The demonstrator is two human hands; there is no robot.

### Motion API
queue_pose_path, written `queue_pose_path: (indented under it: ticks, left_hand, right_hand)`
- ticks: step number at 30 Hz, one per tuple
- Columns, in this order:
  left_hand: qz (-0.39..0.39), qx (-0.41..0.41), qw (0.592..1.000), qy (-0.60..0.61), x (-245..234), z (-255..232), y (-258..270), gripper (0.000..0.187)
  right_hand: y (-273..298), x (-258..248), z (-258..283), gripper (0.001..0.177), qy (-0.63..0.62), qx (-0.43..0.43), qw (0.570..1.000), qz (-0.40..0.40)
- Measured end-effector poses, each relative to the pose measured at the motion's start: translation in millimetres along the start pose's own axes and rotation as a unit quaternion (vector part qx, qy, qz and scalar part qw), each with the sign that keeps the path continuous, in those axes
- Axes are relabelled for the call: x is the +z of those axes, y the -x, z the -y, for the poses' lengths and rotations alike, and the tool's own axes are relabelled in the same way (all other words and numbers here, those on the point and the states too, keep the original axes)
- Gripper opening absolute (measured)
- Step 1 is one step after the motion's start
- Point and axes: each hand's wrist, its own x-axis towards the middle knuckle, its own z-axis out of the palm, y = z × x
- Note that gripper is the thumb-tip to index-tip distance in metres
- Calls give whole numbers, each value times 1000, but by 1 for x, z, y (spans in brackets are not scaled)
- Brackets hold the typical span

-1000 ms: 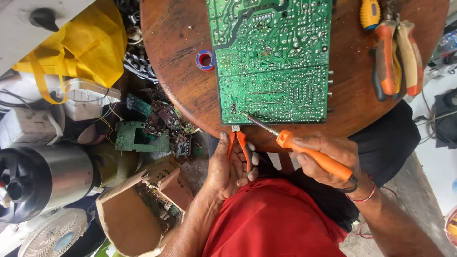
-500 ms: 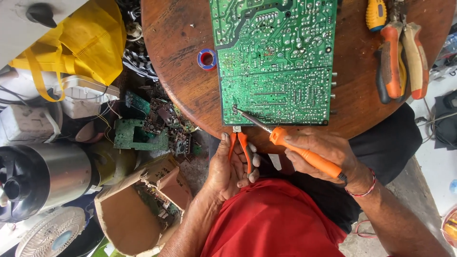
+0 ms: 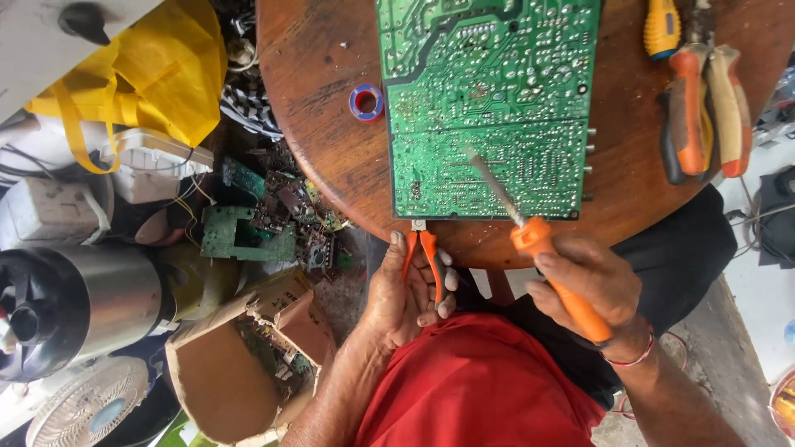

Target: The person uses a soldering iron and pliers to work on a green circuit board placed on a wooden table. They repeatedly heat solder joints and use pliers to pull components or wires from the board, flipping it over to access different sides.

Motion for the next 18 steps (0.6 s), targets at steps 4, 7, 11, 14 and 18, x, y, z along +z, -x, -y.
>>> queue_pose_path:
  ticks: [4, 7, 11, 14, 18]
  left_hand:
    - [-8, 2, 1000, -13, 7, 0, 8, 79]
    - [-5, 4, 1000, -31, 23, -2, 16, 78]
    - [16, 4, 999, -35, 36, 5, 19, 73]
    - [15, 7, 999, -42, 38, 11, 19, 70]
    - [-4, 20, 999, -37, 49, 16, 21, 68]
  right_hand:
    - [-19, -7, -15, 28, 234, -182, 955, 15]
    - [-26, 0, -25, 39, 267, -189, 944, 30]
    - [-27, 7, -38, 32, 256, -196, 946, 21]
    - [-12, 5, -53, 29, 240, -184, 953, -7]
    - [-6, 12, -55, 34, 236, -162, 958, -19]
